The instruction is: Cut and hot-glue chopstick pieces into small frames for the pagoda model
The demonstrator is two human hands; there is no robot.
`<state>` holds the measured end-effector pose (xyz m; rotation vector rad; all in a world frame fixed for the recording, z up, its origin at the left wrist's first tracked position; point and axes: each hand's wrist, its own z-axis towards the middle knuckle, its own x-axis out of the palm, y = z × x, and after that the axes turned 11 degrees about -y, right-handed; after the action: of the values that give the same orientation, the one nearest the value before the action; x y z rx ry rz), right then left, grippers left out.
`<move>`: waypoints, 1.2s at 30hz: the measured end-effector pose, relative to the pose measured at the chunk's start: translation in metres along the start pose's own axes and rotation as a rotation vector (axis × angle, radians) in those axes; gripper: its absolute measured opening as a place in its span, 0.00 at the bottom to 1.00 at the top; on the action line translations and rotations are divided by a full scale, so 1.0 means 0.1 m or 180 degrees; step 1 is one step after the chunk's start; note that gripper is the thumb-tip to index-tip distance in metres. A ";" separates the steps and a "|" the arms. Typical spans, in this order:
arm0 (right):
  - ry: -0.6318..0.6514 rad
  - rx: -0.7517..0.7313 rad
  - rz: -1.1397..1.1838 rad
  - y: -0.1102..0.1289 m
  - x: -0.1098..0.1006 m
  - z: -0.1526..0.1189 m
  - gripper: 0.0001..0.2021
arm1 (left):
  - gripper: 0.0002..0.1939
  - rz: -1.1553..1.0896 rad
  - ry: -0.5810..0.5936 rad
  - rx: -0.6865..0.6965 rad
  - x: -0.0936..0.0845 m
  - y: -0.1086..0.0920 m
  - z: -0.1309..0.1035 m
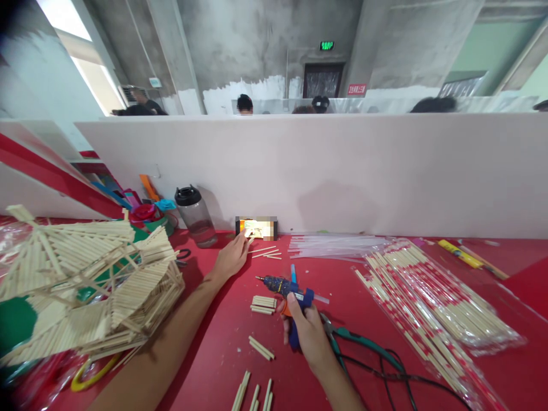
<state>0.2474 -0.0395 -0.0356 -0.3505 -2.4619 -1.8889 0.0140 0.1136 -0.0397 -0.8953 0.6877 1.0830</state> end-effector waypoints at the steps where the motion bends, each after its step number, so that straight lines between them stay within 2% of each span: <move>1: 0.0004 0.0000 0.0000 0.01 0.00 0.00 0.31 | 0.23 -0.0003 -0.0006 0.0012 0.00 0.00 0.00; 15: -0.0002 0.0000 -0.0026 -0.02 -0.01 0.02 0.32 | 0.21 0.0032 0.0006 -0.0024 -0.05 -0.04 0.00; 36: 0.0011 0.0012 -0.0016 -0.04 -0.02 0.01 0.31 | 0.23 -0.0138 -0.0169 -0.0075 0.02 0.02 -0.01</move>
<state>0.2485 -0.0396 -0.0402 -0.3408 -2.4660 -1.8850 0.0126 0.1142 -0.0420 -0.8945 0.6100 1.0742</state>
